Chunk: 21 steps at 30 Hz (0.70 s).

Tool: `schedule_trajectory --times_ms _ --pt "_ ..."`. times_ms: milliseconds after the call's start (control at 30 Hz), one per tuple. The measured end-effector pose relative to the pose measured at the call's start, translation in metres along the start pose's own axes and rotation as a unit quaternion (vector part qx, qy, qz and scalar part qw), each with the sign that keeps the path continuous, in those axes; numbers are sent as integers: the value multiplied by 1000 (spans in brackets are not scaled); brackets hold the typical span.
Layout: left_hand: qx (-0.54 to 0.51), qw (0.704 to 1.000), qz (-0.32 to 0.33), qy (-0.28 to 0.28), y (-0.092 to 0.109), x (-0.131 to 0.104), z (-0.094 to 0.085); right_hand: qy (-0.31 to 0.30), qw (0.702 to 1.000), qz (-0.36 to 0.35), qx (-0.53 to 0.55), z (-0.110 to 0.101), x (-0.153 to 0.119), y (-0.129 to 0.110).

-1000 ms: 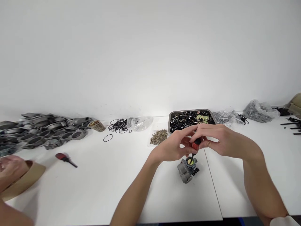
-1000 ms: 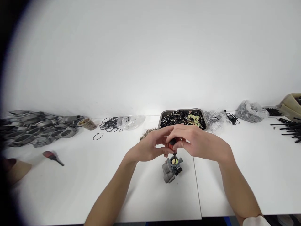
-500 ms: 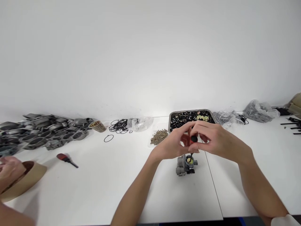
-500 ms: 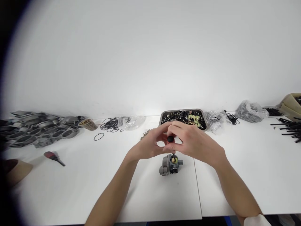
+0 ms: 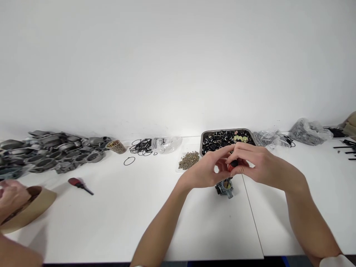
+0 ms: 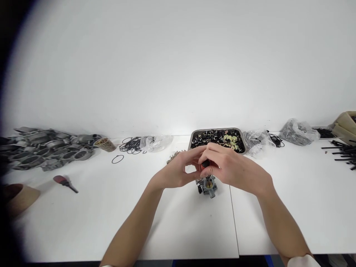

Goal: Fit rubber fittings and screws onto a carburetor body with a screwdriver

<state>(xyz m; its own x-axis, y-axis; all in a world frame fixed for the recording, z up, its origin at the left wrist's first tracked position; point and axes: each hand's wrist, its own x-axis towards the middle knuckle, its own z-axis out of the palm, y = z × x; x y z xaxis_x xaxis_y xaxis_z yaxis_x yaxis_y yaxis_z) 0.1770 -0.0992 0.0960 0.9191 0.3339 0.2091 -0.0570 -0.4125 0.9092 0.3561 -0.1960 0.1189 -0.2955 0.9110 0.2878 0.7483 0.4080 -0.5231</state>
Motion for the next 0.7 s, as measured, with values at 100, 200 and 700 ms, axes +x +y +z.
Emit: schedule_trajectory --times_ms 100,200,700 --pt "1 1000 -14 -2 -1 1 0 -7 1000 15 2 2 2 -2" --pt "3 1000 -17 13 -1 3 0 -15 999 27 19 0 4 -4" --pt "108 965 97 219 24 -49 -41 -174 970 166 -25 60 -25 39"
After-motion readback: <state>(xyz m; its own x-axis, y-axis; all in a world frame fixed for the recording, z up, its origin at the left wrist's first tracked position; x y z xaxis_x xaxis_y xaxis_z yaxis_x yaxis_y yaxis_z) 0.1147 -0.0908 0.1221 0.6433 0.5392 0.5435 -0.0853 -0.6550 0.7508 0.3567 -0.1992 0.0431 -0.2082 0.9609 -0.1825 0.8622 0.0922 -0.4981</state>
